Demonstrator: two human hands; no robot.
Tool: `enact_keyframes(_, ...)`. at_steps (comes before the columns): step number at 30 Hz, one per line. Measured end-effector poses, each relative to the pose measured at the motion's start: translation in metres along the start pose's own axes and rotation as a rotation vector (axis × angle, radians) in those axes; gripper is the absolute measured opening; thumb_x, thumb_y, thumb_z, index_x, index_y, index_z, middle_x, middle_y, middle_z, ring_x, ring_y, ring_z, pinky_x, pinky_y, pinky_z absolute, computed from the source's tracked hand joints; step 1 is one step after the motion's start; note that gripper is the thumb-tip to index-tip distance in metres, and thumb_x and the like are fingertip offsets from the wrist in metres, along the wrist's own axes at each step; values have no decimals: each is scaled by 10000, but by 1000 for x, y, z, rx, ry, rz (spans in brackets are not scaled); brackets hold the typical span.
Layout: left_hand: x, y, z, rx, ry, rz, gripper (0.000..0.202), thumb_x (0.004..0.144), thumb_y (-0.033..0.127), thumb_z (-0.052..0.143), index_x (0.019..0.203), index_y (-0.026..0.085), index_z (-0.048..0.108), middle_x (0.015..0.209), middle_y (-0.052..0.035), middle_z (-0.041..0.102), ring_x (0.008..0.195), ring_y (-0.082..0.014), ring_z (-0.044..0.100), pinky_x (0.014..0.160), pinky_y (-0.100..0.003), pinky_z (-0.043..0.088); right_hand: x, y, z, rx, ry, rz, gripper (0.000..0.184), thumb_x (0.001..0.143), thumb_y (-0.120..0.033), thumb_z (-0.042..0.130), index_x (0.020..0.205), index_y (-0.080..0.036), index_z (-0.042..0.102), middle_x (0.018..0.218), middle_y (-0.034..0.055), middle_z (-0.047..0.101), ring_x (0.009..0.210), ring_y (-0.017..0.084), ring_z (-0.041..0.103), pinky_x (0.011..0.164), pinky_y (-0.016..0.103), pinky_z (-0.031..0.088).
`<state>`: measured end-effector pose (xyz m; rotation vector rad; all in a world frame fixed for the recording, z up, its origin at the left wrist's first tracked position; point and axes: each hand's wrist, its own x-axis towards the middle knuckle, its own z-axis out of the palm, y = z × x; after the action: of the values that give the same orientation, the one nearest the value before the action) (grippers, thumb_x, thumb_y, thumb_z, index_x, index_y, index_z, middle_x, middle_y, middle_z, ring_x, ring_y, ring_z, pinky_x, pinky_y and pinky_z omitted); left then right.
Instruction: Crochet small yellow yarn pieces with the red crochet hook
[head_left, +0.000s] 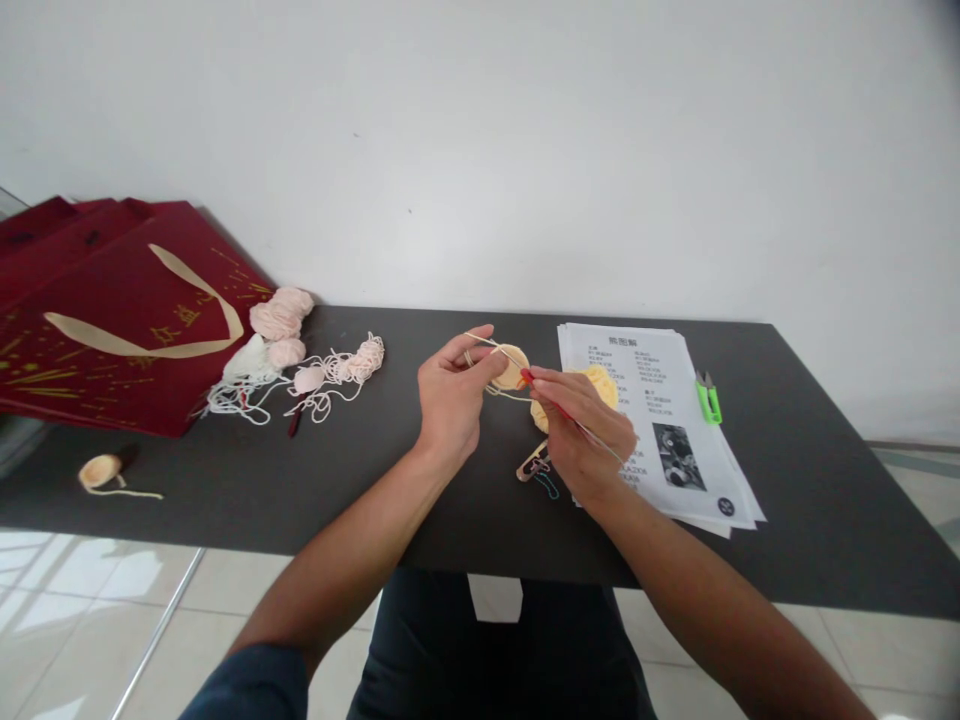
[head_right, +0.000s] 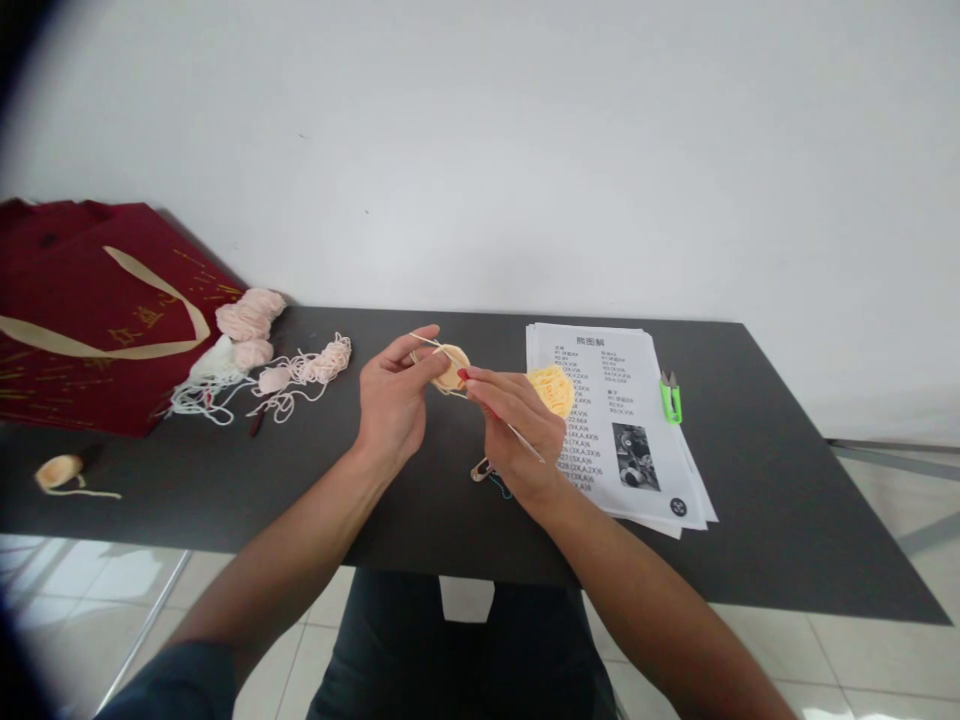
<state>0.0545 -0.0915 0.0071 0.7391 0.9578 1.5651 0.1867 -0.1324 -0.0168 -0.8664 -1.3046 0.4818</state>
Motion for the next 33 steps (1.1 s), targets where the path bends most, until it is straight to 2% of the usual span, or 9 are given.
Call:
enact_keyframes(6,6,8,-4,-145,-156,-210,461,624,183,892,1070,153,780,758,8,716,684,-103,644,724,-256,492,3,0,2,53,-9,69,223,844,-188,800,971,-368,834,1073,20,839,979,245,771,918,489,644)
enact_keyframes(11,6,12,-4,-129,-202,-250,482,608,168,880,1081,150,788,727,22,678,658,-94,609,709,-257,481,11,4,3,237,85,249,147,868,-200,777,939,-327,795,1004,-12,825,713,138,707,681,330,600)
enact_keyframes(13,6,11,-4,-83,-221,-228,497,586,154,878,1075,155,793,692,44,640,627,-79,574,683,-248,468,17,7,0,297,89,294,92,866,-223,777,913,-299,753,970,-15,810,671,121,680,648,306,572)
enact_keyframes(15,6,10,-5,-22,-230,-183,503,570,143,879,1066,160,799,672,59,613,602,-64,544,655,-235,452,21,7,-5,307,75,266,95,857,-245,787,894,-288,711,945,-18,792,677,120,676,645,297,555)
enact_keyframes(21,5,5,-6,178,-135,0,438,635,159,818,1073,172,806,658,50,621,575,-72,511,578,-233,417,23,0,-13,117,41,107,100,867,-256,788,883,-290,696,916,6,764,841,180,716,792,364,564)
enact_keyframes(23,4,4,-6,239,-118,78,432,663,163,800,1095,182,806,664,51,607,575,-73,496,570,-233,415,21,-3,-13,95,47,95,89,879,-263,778,890,-294,696,923,7,762,851,183,715,786,365,560)
enact_keyframes(28,2,2,-8,322,-148,201,337,715,147,739,1031,224,830,721,18,630,629,-94,521,584,-236,435,21,-5,-11,193,106,217,134,866,-286,799,911,-286,672,928,-5,755,787,153,702,719,322,545)
enact_keyframes(33,5,3,-11,319,-194,190,312,707,142,739,990,230,838,760,1,664,632,-102,532,570,-241,413,28,-4,-13,333,104,329,170,826,-298,826,868,-271,663,871,-20,742,688,119,643,639,280,525)
